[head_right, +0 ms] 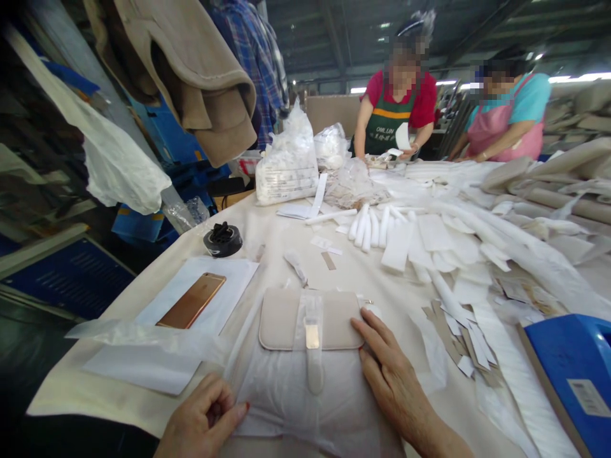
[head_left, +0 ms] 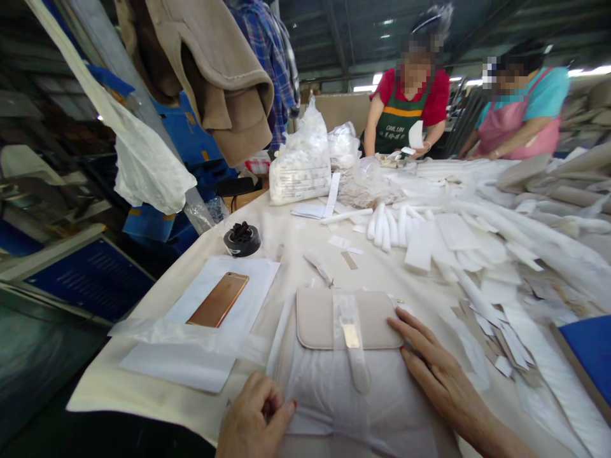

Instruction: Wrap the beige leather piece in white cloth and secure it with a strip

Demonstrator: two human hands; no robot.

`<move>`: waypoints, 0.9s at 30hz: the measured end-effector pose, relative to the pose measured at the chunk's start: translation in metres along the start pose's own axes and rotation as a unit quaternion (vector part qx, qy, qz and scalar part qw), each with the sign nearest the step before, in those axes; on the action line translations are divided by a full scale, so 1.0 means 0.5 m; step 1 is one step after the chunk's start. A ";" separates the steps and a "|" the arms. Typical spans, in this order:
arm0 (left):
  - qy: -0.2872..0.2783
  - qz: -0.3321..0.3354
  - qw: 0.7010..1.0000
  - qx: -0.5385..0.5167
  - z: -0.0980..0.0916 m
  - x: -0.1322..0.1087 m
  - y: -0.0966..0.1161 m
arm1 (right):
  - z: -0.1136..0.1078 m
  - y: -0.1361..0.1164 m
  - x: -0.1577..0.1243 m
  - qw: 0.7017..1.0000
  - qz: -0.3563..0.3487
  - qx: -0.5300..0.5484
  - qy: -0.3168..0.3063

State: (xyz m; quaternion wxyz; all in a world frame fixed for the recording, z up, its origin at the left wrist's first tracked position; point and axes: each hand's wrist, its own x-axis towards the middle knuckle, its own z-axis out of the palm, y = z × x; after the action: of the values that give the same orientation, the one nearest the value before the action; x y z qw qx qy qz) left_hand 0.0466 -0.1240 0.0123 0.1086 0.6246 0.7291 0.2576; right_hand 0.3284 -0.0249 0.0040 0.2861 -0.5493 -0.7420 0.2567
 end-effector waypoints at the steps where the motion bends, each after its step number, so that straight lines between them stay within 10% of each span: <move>1: 0.035 0.053 0.998 0.020 -0.005 0.002 -0.001 | -0.003 0.000 0.002 1.000 0.002 0.002 -0.006; 4: 0.150 0.249 0.953 0.090 -0.008 0.027 0.005 | -0.018 0.000 0.012 1.000 -0.003 0.001 -0.028; 8: 0.153 0.368 0.907 0.136 0.031 0.069 0.021 | -0.039 -0.002 0.030 0.997 -0.056 -0.054 -0.027; 16: 0.143 0.351 0.916 0.129 0.086 0.070 0.002 | -0.070 -0.017 0.060 0.887 -0.393 -0.242 0.002; 27: 0.096 0.311 0.938 0.119 0.093 0.071 -0.006 | -0.069 -0.045 0.066 0.862 -0.406 -0.276 -0.127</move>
State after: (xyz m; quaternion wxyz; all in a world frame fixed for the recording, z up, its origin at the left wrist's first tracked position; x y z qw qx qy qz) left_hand 0.0592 -0.0786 -0.0225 -0.1223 0.8007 0.5311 0.2487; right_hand 0.3299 0.0033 0.0486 0.1055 -0.2190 -0.9695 -0.0297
